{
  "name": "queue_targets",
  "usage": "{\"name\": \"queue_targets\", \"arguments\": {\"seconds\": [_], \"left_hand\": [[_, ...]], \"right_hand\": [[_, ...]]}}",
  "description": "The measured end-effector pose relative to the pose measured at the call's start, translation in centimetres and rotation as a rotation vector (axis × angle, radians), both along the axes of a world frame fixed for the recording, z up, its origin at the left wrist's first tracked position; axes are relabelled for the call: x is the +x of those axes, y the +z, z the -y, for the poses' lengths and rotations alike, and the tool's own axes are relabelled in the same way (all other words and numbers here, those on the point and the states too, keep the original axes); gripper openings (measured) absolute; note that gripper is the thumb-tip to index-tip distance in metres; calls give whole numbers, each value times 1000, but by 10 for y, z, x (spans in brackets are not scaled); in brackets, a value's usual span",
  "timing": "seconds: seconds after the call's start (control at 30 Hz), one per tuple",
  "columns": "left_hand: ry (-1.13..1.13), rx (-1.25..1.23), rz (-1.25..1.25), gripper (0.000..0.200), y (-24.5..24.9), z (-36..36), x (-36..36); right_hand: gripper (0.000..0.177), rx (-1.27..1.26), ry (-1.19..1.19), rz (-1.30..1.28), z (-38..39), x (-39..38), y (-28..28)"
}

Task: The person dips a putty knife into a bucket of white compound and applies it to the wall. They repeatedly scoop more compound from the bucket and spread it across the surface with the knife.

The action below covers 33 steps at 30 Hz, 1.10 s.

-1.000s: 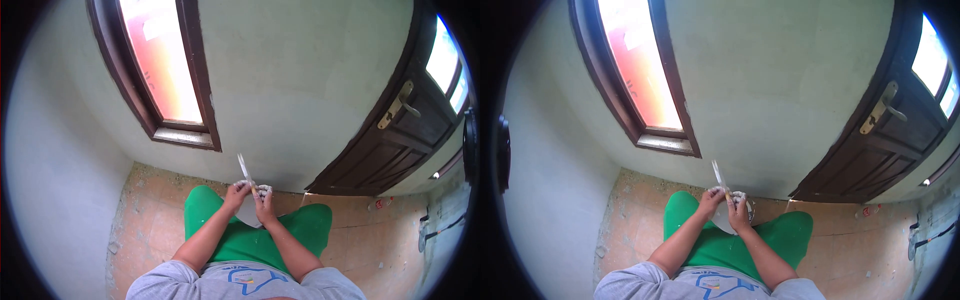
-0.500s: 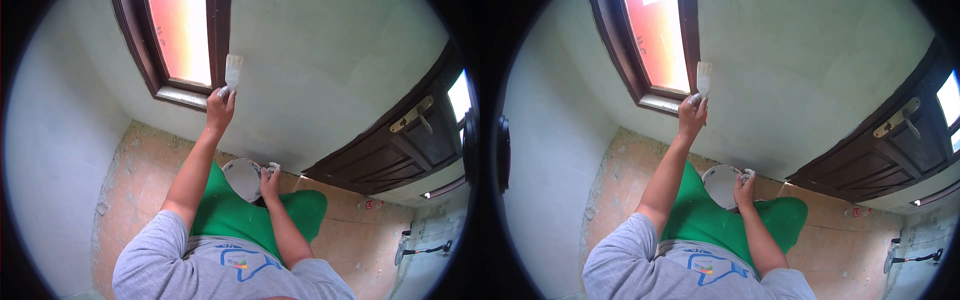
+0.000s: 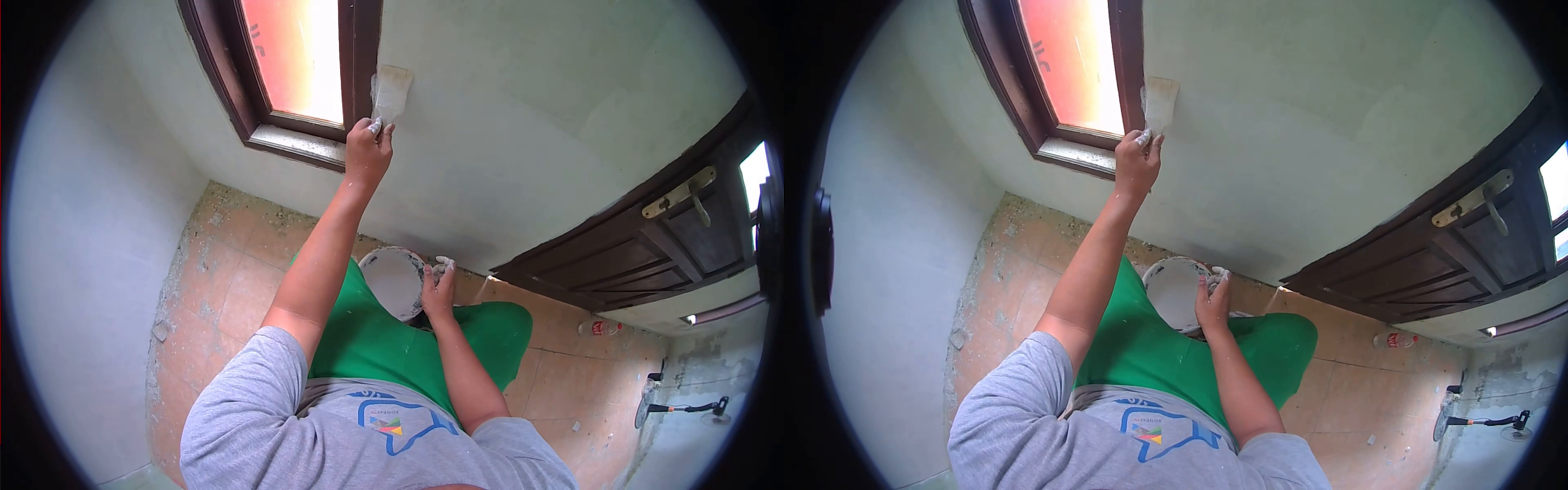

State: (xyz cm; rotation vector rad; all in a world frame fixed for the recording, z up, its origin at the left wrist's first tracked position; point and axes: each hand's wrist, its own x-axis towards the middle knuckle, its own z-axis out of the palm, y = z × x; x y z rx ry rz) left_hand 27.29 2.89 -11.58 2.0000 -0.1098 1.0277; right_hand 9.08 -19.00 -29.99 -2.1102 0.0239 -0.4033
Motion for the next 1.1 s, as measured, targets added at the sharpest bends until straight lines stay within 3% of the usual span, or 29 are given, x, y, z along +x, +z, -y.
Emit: {"name": "queue_targets", "arguments": {"seconds": [0.2, 0.37, 0.67, 0.83, 1.1], "left_hand": [[-5, 94, -43, 18, -33, -2, -6], [-19, 15, -27, 15, -50, 0, -27], [37, -4, 79, 15, 1, -5, -13], [36, 73, 83, 18, 4, -7, -2], [22, 89, -80, 14, -58, -2, -20]], "right_hand": [[34, 26, -1, -59, 0, 0, -2], [33, 28, -3, -71, -2, -1, 3], [36, 0, -13, -72, -3, 1, -6], [38, -19, -19, -65, -4, 2, -3], [33, 6, -6, -82, -3, 3, -4]]}}
